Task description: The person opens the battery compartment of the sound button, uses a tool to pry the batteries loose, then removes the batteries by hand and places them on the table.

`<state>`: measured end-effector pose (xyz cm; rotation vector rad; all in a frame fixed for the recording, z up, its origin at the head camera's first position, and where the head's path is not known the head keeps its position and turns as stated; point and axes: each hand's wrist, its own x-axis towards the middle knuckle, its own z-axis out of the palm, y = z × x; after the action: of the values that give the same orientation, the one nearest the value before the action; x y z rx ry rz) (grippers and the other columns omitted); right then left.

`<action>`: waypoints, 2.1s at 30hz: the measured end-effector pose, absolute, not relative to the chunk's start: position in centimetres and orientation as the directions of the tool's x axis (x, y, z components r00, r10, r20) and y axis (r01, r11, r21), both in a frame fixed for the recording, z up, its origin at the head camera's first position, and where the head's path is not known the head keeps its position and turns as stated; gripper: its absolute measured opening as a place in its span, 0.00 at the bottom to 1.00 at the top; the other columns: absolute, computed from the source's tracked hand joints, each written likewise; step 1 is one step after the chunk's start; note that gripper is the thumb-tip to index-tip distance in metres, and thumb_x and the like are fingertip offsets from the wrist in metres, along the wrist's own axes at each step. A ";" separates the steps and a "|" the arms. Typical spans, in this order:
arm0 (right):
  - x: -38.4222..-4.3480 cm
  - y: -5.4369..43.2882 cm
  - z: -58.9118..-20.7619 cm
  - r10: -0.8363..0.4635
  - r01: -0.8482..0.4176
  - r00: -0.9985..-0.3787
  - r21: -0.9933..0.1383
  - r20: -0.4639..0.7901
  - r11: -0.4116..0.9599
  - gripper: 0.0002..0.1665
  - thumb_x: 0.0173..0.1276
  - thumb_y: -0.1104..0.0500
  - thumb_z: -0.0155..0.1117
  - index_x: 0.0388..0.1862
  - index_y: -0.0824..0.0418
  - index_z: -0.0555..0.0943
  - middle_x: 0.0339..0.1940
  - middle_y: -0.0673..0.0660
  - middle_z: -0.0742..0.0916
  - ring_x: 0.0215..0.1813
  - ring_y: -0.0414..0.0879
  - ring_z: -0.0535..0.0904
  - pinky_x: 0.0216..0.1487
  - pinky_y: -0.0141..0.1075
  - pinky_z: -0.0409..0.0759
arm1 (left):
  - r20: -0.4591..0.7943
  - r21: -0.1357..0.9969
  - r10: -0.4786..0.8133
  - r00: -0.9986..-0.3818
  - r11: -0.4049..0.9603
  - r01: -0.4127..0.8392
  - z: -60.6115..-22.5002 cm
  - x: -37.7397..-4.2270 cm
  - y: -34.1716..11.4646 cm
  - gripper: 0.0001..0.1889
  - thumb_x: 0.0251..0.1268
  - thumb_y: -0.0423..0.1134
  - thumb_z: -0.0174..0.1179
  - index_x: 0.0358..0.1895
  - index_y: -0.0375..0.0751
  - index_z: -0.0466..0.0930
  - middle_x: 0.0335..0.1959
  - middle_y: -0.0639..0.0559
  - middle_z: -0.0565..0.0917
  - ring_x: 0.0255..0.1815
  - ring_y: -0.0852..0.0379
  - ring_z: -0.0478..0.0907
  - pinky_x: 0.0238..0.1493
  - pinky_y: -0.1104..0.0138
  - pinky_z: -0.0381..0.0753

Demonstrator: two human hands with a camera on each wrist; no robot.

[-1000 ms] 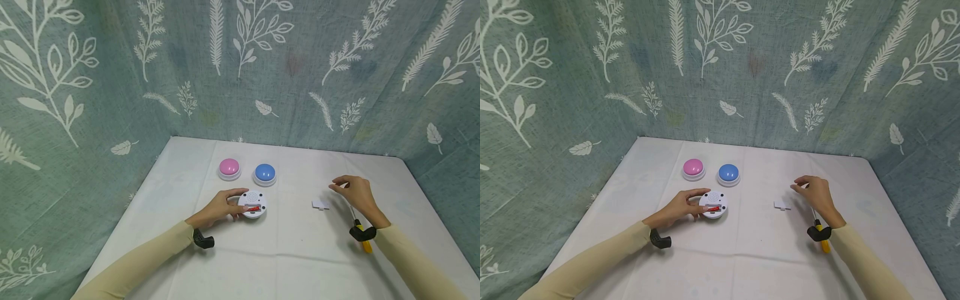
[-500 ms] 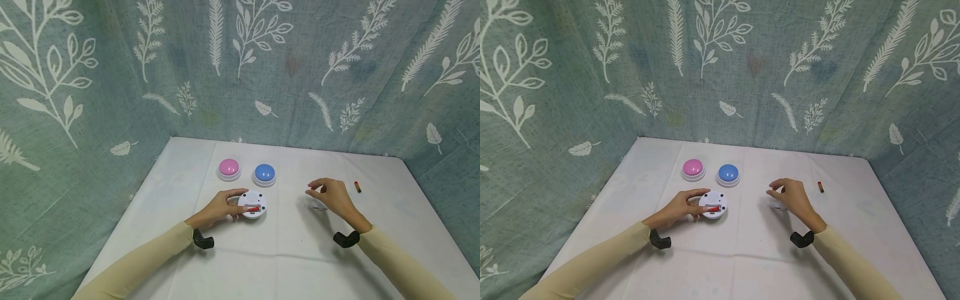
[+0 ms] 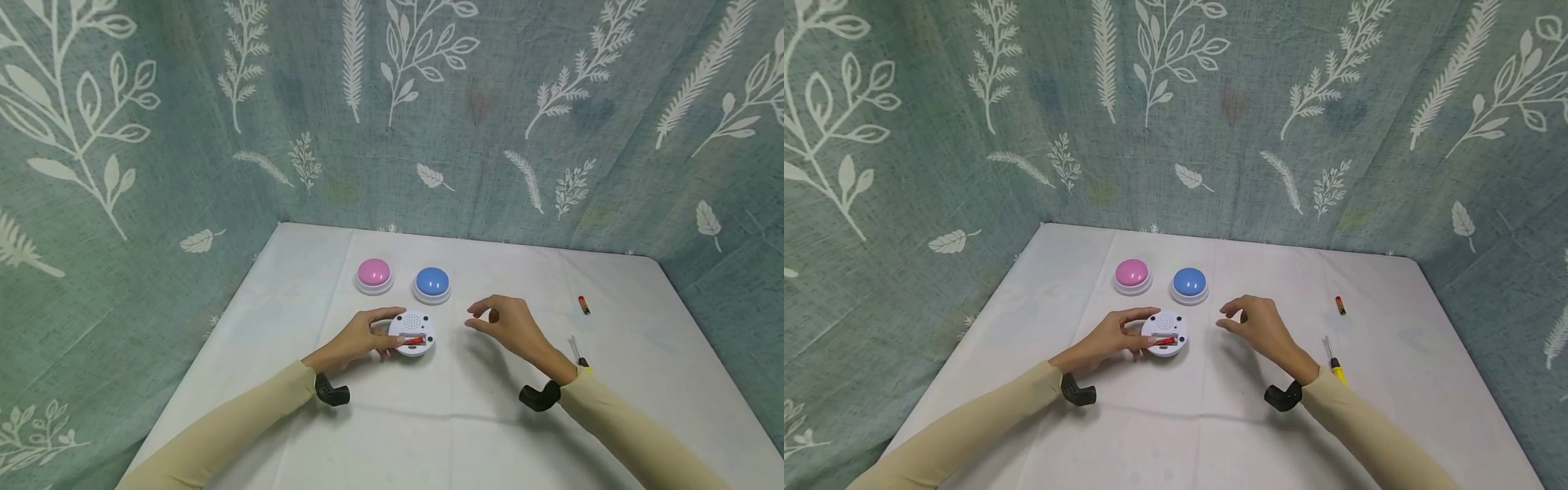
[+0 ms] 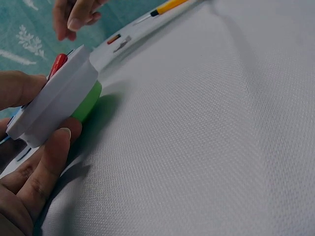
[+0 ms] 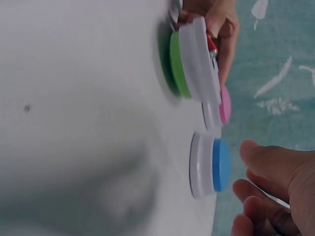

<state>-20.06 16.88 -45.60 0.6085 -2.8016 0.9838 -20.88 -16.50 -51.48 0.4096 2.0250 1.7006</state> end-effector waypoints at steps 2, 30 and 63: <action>-19.9 16.1 -45.6 -0.353 -0.422 -0.906 -0.581 0.234 0.696 0.13 0.62 0.55 0.80 0.43 0.58 0.92 0.35 0.45 0.89 0.29 0.42 0.74 0.31 0.36 0.72 | -0.156 0.980 0.509 -0.847 0.184 -0.070 -51.4 -20.9 -16.5 0.38 0.60 0.44 0.77 0.74 0.52 0.71 0.45 0.43 0.89 0.31 0.50 0.84 0.34 0.63 0.83; -18.9 9.3 -46.4 -0.565 -0.567 -0.801 -0.553 0.197 0.611 0.12 0.63 0.59 0.79 0.45 0.58 0.92 0.36 0.51 0.85 0.34 0.46 0.77 0.32 0.30 0.75 | -0.148 0.984 0.524 -0.839 0.159 -0.075 -51.2 -20.8 -16.5 0.38 0.63 0.42 0.75 0.75 0.50 0.70 0.40 0.40 0.89 0.29 0.51 0.84 0.32 0.64 0.84; -19.4 10.0 -45.3 -0.654 -0.665 -0.727 -0.453 0.210 0.594 0.06 0.63 0.63 0.77 0.40 0.57 0.93 0.36 0.49 0.90 0.33 0.43 0.82 0.32 0.29 0.77 | -0.162 0.975 0.518 -0.840 0.217 -0.054 -50.7 -21.3 -16.2 0.38 0.60 0.45 0.77 0.74 0.52 0.72 0.34 0.39 0.89 0.29 0.49 0.86 0.33 0.62 0.84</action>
<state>-19.41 10.05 -45.28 1.1523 -2.7849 0.8055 -21.32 -16.22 -50.72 0.4279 2.0396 1.6613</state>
